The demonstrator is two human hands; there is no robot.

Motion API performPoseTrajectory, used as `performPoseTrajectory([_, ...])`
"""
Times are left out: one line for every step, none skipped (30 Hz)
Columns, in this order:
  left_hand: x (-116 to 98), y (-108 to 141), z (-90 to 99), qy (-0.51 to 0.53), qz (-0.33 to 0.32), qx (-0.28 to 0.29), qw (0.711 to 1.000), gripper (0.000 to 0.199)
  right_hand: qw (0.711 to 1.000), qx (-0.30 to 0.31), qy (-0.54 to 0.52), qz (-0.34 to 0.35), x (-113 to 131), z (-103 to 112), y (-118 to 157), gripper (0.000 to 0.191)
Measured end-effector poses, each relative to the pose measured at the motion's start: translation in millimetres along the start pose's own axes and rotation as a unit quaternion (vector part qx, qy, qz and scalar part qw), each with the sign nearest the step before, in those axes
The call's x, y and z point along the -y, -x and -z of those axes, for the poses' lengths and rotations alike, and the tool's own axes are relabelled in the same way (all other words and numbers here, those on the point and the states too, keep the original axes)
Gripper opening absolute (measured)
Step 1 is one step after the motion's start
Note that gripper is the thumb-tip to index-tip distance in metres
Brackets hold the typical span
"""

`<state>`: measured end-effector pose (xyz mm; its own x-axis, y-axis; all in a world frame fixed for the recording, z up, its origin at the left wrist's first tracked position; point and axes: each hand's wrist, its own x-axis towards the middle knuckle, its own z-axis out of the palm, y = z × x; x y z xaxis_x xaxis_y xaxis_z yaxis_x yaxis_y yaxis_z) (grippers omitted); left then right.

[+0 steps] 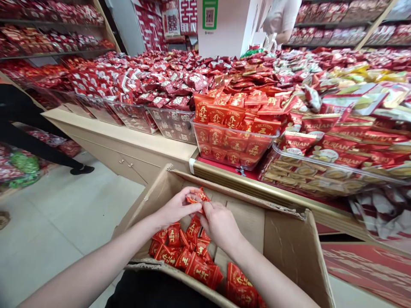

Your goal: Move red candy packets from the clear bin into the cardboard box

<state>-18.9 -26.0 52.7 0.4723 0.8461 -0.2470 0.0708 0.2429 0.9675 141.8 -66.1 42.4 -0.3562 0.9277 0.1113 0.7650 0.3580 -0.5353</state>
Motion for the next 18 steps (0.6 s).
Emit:
performPoseTrajectory([-0.7,0.1,0.4,0.001,-0.009,-0.010,1.000,0.048,0.998,-0.008,-0.056,0.003,-0.3,0.4,-0.1,0.020])
performPoseTrajectory([-1.7,0.0,1.4,0.009,-0.015,-0.015,1.000,0.052,0.992,-0.012,-0.125,-0.006,-1.5,0.3,-0.4,0.021])
performPoseTrajectory([-2.8,0.0,2.6,0.022,-0.019,-0.013,0.999,0.056,0.980,-0.012,-0.199,-0.025,-3.3,-0.5,-0.9,0.021])
performPoseTrajectory([-3.9,0.0,4.0,0.036,-0.022,-0.004,0.999,0.059,0.962,-0.009,-0.269,-0.051,-5.3,-2.1,-1.4,0.022])
performPoseTrajectory([-4.8,0.3,5.2,0.049,-0.024,0.010,0.998,0.060,0.940,-0.007,-0.331,-0.081,-7.3,-4.4,-1.8,0.022])
performPoseTrajectory([-5.3,0.8,6.1,0.059,-0.029,0.022,0.998,0.060,0.918,-0.008,-0.380,-0.109,-8.7,-7.3,-1.9,0.023])
performPoseTrajectory([-5.5,1.6,6.5,0.063,-0.034,0.027,0.997,0.060,0.900,-0.011,-0.415,-0.129,-9.5,-10.3,-1.6,0.026])
performPoseTrajectory([-5.4,2.4,6.6,0.066,-0.037,0.029,0.997,0.059,0.889,-0.013,-0.435,-0.141,-9.6,-13.2,-1.2,0.028])
performPoseTrajectory([-5.1,3.2,6.3,0.068,-0.040,0.026,0.997,0.057,0.884,-0.010,-0.443,-0.145,-9.2,-15.6,-0.8,0.029])
performPoseTrajectory([-4.7,3.7,5.8,0.066,-0.041,0.021,0.997,0.055,0.884,-0.004,-0.445,-0.143,-8.6,-17.3,-0.8,0.029])
performPoseTrajectory([-4.5,3.9,5.3,0.064,-0.038,0.022,0.997,0.053,0.885,0.002,-0.445,-0.136,-7.9,-18.3,-1.3,0.030])
performPoseTrajectory([-4.3,3.9,4.8,0.055,-0.033,0.023,0.998,0.051,0.887,0.005,-0.444,-0.124,-7.1,-18.3,-2.5,0.030])
performPoseTrajectory([-4.4,3.8,4.5,0.044,-0.030,0.023,0.998,0.051,0.889,0.001,-0.445,-0.111,-6.3,-17.6,-4.3,0.030])
performPoseTrajectory([-4.7,3.8,4.5,0.036,-0.032,0.027,0.998,0.051,0.890,-0.006,-0.445,-0.098,-5.2,-15.9,-6.4,0.031])
performPoseTrajectory([-5.0,4.0,4.8,0.034,-0.036,0.030,0.998,0.052,0.891,-0.009,-0.445,-0.086,-3.6,-13.3,-8.6,0.032])
performPoseTrajectory([-5.4,4.6,5.4,0.038,-0.044,0.030,0.998,0.054,0.894,-0.005,-0.441,-0.078,-1.5,-9.3,-10.5,0.033])
performPoseTrajectory([-5.8,5.4,6.3,0.049,-0.054,0.037,0.997,0.056,0.898,0.005,-0.434,-0.072,1.4,-3.6,-11.9,0.034])
performPoseTrajectory([-6.2,6.3,7.5,0.067,-0.067,0.047,0.994,0.057,0.904,0.014,-0.423,-0.066,4.9,4.5,-12.8,0.034])
